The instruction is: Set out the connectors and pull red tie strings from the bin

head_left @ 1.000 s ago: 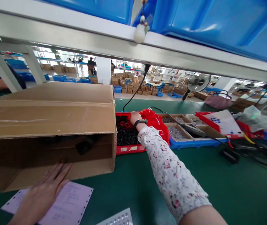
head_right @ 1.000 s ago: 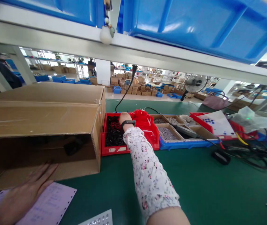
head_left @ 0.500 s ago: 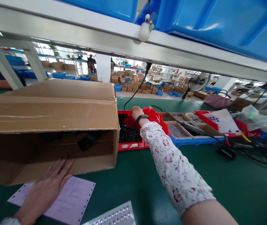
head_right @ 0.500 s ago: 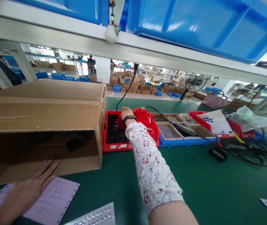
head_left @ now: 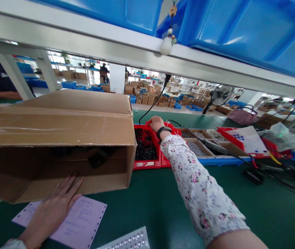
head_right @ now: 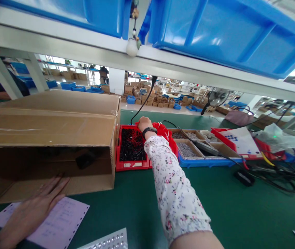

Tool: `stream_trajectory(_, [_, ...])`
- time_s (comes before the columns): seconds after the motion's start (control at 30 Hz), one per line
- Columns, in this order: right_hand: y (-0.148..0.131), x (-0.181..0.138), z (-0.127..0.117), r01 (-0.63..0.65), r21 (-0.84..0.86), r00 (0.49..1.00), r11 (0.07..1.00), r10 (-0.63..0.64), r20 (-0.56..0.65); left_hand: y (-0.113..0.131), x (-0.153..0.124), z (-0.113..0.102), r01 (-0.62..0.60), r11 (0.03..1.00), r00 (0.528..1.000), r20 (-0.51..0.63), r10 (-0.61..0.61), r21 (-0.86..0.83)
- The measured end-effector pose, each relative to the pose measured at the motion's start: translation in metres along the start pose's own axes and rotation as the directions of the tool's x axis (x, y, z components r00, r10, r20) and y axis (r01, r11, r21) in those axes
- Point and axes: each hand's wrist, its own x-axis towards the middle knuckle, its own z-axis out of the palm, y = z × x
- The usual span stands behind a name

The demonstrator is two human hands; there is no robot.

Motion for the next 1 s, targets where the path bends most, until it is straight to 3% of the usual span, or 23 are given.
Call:
stream_trajectory(0.27, [-0.012, -0.012, 0.010, 0.098, -0.041, 0.995, 0.994, -0.097, 0.032, -0.003, -0.003, 0.004, 0.001, 1.000, 1.000, -0.023, -0.002, -0.015])
stream_trajectory(0.57, [0.005, -0.012, -0.006, 0.045, 0.006, 0.995, 0.999, -0.045, -0.092, -0.003, -0.004, 0.008, -0.004, 1.000, 1.000, 0.002, 0.004, -0.003])
stream_trajectory(1.0, [-0.002, -0.030, -0.007, 0.096, 0.079, 0.981, 0.992, -0.081, -0.175, 0.001, -0.001, -0.003, 0.048, 0.992, 0.998, 0.033, -0.044, -0.118])
